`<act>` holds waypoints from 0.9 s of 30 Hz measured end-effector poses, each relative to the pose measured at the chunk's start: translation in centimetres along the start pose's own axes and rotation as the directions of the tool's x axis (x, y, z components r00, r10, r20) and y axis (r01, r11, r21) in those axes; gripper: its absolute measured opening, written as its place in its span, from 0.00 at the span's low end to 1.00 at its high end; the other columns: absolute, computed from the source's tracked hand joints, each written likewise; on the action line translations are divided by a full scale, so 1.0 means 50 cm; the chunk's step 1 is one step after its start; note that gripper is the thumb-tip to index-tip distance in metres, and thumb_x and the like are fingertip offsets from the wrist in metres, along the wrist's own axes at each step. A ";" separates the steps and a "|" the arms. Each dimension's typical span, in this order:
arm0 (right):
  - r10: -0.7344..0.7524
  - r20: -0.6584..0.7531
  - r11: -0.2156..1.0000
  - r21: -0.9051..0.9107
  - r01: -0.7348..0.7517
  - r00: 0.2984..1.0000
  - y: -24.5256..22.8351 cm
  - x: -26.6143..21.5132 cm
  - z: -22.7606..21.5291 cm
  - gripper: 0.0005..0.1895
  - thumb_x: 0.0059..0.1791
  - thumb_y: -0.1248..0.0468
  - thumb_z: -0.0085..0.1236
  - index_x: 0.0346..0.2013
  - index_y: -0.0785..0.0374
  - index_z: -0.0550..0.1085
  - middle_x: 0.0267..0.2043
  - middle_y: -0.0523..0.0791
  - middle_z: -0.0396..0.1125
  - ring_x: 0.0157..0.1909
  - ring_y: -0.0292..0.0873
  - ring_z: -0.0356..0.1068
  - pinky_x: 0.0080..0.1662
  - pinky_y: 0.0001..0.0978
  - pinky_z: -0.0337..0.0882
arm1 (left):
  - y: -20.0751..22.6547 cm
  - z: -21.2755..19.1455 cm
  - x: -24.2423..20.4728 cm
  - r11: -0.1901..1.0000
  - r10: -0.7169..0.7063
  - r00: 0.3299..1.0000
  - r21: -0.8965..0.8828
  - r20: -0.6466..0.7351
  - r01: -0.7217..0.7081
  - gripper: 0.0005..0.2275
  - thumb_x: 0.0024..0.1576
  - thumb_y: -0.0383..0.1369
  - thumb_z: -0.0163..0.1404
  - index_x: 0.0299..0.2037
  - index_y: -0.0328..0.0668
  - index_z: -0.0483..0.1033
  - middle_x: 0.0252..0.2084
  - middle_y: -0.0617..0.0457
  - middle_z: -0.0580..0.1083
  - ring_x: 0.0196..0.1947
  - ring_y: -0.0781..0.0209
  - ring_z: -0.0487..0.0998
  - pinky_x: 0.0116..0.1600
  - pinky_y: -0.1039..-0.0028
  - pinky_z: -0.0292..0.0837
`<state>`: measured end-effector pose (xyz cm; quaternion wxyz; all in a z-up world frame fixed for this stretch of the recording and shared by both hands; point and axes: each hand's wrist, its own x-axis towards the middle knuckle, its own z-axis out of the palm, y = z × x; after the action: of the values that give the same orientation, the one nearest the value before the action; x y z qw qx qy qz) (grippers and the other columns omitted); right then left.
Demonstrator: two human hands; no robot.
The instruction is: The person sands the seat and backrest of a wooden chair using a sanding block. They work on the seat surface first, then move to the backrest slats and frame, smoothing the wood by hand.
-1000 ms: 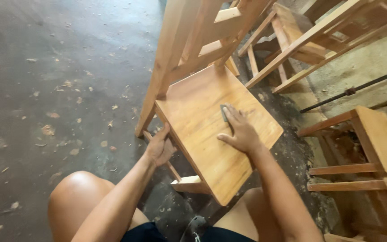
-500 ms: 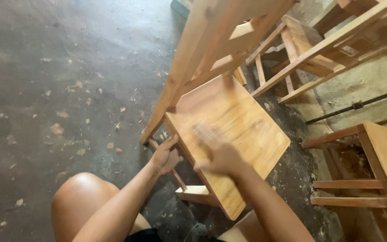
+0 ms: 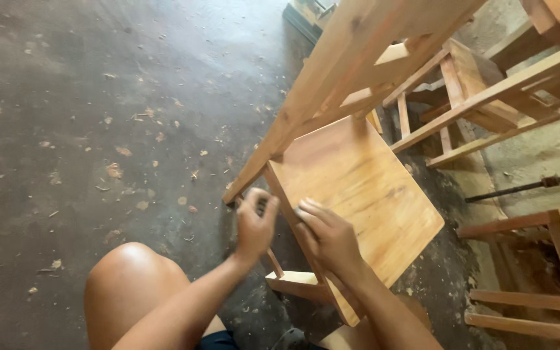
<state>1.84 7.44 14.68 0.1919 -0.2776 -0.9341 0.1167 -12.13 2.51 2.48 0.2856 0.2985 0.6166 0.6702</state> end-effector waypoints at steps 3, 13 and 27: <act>0.245 -0.150 0.947 0.251 -0.202 0.958 0.002 -0.010 0.005 0.08 0.50 0.70 0.60 0.43 0.67 0.79 0.43 0.51 0.78 0.44 0.46 0.80 0.46 0.34 0.79 | 0.040 0.012 -0.051 0.972 0.186 0.979 -0.160 0.085 -0.170 0.09 0.61 0.30 0.53 0.48 0.35 0.73 0.41 0.45 0.77 0.41 0.56 0.80 0.47 0.69 0.77; 0.446 0.076 0.660 0.645 -0.385 0.892 0.037 -0.020 0.011 0.13 0.51 0.75 0.52 0.49 0.72 0.78 0.42 0.48 0.76 0.42 0.34 0.74 0.45 0.27 0.74 | 0.154 0.016 -0.090 0.953 0.301 0.938 -0.101 0.170 -0.287 0.25 0.50 0.26 0.58 0.60 0.33 0.69 0.55 0.39 0.72 0.54 0.45 0.77 0.58 0.64 0.73; 0.516 0.276 0.208 0.878 -0.430 0.811 0.096 -0.049 0.023 0.09 0.53 0.70 0.54 0.44 0.69 0.79 0.42 0.45 0.75 0.45 0.35 0.73 0.42 0.27 0.75 | 0.193 0.019 0.109 0.924 0.307 0.905 -0.134 -0.294 -0.358 0.16 0.66 0.23 0.41 0.63 0.27 0.71 0.63 0.40 0.75 0.64 0.55 0.76 0.68 0.68 0.67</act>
<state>5.51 9.86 11.35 0.3023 -0.3989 -0.5688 0.6526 -15.14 6.51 12.45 0.1074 0.2786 0.5242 0.7976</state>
